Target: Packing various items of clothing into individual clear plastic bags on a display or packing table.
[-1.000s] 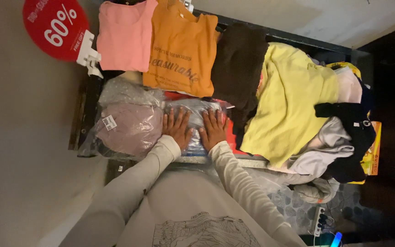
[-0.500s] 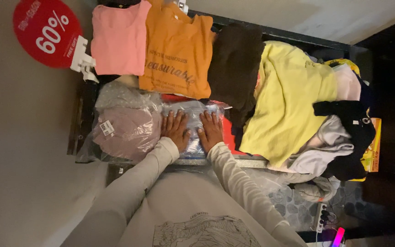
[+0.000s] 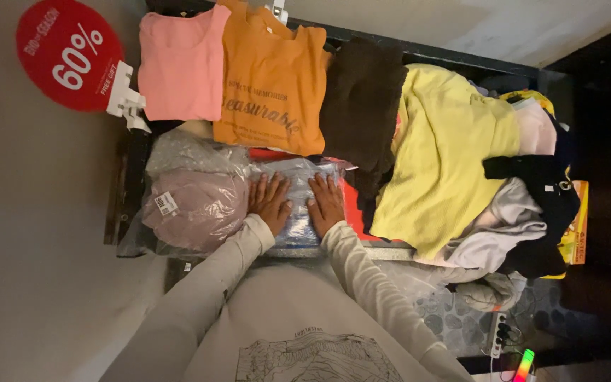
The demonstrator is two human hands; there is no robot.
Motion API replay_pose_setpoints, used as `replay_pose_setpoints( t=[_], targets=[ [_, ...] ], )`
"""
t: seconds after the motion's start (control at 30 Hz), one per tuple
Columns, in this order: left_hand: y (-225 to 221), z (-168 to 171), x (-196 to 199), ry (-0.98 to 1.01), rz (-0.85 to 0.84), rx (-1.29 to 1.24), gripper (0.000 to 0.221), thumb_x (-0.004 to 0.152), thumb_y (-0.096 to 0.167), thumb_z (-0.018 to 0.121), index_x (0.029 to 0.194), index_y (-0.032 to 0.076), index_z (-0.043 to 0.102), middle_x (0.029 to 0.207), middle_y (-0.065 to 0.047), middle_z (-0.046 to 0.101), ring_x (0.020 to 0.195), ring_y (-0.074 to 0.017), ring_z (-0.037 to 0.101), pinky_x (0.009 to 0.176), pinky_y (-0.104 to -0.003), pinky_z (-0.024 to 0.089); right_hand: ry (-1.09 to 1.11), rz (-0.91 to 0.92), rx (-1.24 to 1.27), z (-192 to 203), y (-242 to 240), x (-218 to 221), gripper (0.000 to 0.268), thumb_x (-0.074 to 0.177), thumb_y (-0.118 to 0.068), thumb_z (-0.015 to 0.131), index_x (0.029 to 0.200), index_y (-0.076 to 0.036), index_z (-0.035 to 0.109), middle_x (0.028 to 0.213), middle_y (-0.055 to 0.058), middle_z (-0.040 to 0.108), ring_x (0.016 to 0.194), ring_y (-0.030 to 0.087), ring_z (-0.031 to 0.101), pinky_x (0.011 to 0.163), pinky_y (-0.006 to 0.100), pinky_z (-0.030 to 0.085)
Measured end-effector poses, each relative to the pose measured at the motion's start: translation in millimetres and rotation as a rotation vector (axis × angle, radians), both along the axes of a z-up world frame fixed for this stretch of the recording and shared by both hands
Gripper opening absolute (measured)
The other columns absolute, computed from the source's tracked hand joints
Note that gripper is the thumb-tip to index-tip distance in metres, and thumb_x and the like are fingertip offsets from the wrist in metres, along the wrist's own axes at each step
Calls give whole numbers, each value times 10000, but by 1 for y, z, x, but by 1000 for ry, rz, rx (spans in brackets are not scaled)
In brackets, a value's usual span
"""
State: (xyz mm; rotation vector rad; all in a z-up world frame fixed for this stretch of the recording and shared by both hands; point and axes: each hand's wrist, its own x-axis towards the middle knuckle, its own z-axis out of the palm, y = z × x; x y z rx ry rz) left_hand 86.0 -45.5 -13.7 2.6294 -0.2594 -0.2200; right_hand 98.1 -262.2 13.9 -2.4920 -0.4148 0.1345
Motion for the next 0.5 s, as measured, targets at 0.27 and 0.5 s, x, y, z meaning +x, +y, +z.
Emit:
replay_pose_setpoints(
  t=[0.27,0.5],
  targets=[
    [-9,12,-1,23,16,89,665,1009,539,357,1615,296,238,1728,-29,132,1583,-367,21,1273,-542,4,-94,86,77,-10,-28,8,839,736,-156,578,1563,-176,435,1638,137,374,1528,437,238,1216,617,177],
    [-21,-1,-8,-127,-30,33,611,1011,400,421,1589,232,316,1691,-84,240,1563,-425,98,1259,-592,52,-402,23,-188,6,-28,-13,519,916,-355,590,1412,-204,621,1508,123,547,1459,376,425,1183,544,294]
  ],
)
